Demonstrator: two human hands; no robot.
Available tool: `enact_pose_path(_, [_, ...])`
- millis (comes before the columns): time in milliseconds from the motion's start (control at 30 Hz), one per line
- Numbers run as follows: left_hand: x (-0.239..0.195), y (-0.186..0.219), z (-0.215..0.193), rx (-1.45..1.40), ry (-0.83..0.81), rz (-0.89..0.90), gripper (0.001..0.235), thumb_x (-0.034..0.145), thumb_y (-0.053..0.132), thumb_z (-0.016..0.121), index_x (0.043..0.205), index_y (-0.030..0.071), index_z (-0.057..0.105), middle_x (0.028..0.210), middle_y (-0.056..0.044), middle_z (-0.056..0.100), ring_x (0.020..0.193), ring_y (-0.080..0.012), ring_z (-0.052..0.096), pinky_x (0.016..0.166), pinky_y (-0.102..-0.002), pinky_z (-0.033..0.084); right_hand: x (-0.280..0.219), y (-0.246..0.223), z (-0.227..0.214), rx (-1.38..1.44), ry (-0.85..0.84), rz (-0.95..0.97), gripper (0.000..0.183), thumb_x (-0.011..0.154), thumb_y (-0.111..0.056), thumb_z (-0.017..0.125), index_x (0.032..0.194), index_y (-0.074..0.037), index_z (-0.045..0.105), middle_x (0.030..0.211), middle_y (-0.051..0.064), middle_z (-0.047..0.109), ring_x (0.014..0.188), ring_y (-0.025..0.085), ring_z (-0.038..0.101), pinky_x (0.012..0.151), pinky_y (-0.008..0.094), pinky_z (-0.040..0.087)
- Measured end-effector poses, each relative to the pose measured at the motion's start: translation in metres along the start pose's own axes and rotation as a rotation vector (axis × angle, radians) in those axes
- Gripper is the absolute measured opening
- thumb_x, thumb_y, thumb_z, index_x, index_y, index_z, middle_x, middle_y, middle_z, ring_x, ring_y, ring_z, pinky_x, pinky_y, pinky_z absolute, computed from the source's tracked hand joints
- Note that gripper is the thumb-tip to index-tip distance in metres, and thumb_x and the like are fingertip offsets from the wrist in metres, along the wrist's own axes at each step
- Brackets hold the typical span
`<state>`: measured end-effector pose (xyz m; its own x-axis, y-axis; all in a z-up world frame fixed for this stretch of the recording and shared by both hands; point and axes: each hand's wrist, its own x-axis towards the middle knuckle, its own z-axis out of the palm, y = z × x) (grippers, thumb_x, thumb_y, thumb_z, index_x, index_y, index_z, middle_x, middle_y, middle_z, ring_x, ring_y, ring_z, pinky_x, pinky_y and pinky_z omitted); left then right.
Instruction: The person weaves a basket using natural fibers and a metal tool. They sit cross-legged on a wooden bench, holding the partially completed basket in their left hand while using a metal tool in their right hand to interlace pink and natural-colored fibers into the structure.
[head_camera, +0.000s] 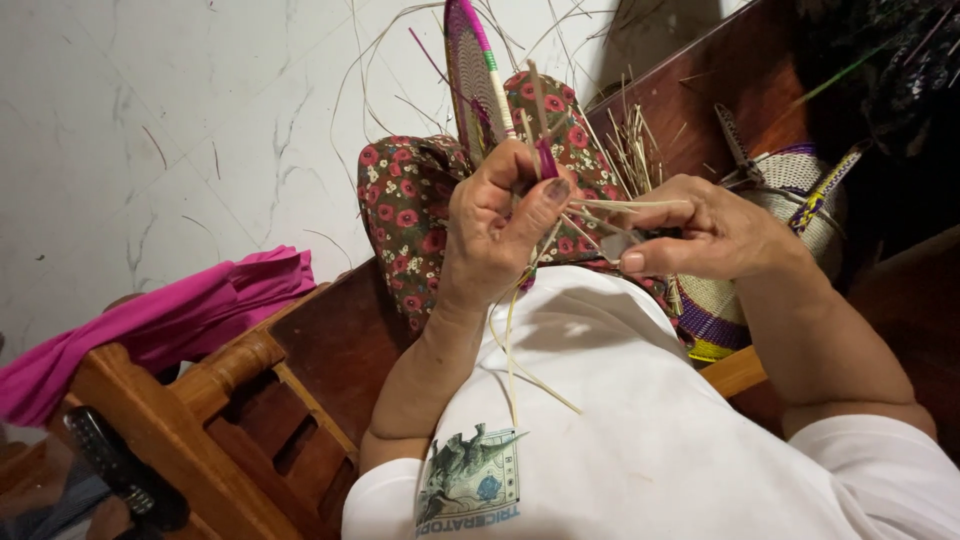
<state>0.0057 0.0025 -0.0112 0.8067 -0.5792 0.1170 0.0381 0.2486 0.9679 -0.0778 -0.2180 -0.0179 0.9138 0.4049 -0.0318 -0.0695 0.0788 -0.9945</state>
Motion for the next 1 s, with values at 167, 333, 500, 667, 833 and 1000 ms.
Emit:
enact_pose_path(167, [-0.002,-0.002,0.008,-0.033,-0.016,-0.022,0.012,0.101,0.017,0.065,0.095,0.007,0.068,0.078,-0.007,0.069,0.072,-0.0092,0.061,0.069,-0.026,0.053,0.01,-0.012,0.011,0.051,-0.009,-0.159,0.018,0.085,-0.013,0.073,0.069,-0.003,0.072,0.05,0.004,0.057,0.037,0.009,0.045,0.036,0.023,0.038])
enact_pose_path(333, [-0.003,0.005,0.002,-0.036,0.015,-0.108,0.012,0.105,0.024,0.059,0.096,0.017,0.056,0.078,0.005,0.055,0.059,-0.0058,0.049,0.049,-0.02,0.046,-0.036,-0.066,0.036,-0.138,0.246,-0.283,0.03,0.094,-0.046,0.063,0.088,-0.018,0.057,0.071,-0.001,0.063,0.066,0.02,0.061,0.068,0.035,0.056])
enact_pose_path(500, [0.003,0.009,-0.002,0.0,-0.054,-0.084,0.013,0.102,0.02,0.06,0.091,0.015,0.054,0.078,0.007,0.047,0.065,-0.0049,0.04,0.056,-0.021,0.036,-0.068,-0.069,-0.023,-0.542,0.498,0.258,0.024,0.098,-0.019,0.066,0.088,0.002,0.06,0.074,0.004,0.053,0.067,0.01,0.041,0.06,0.024,0.03])
enact_pose_path(667, [0.02,0.008,-0.03,-0.095,-0.141,-0.107,0.012,0.106,0.025,0.057,0.102,0.014,0.057,0.089,0.002,0.055,0.069,-0.0071,0.051,0.06,-0.02,0.048,-0.072,-0.034,-0.046,-0.633,0.596,0.463,0.022,0.119,-0.019,0.057,0.105,-0.004,0.066,0.083,0.001,0.058,0.074,0.009,0.046,0.063,0.024,0.034])
enact_pose_path(833, [0.025,0.035,-0.022,-0.087,-0.387,-0.032,0.005,0.102,0.004,0.052,0.1,0.008,0.053,0.09,-0.003,0.056,0.063,-0.0088,0.052,0.048,-0.021,0.05,-0.054,-0.047,-0.033,-0.647,0.552,0.505,0.023,0.116,-0.016,0.049,0.102,-0.005,0.063,0.087,0.004,0.059,0.077,0.015,0.05,0.069,0.03,0.037])
enact_pose_path(1000, [0.021,0.045,0.008,0.193,-0.433,-0.031,0.008,0.095,0.012,0.06,0.088,0.009,0.057,0.079,0.003,0.056,0.071,-0.0091,0.049,0.063,-0.025,0.04,-0.039,-0.066,-0.013,-0.392,0.27,0.382,0.024,0.104,-0.021,0.054,0.103,-0.001,0.068,0.071,0.002,0.051,0.062,0.01,0.042,0.052,0.026,0.034])
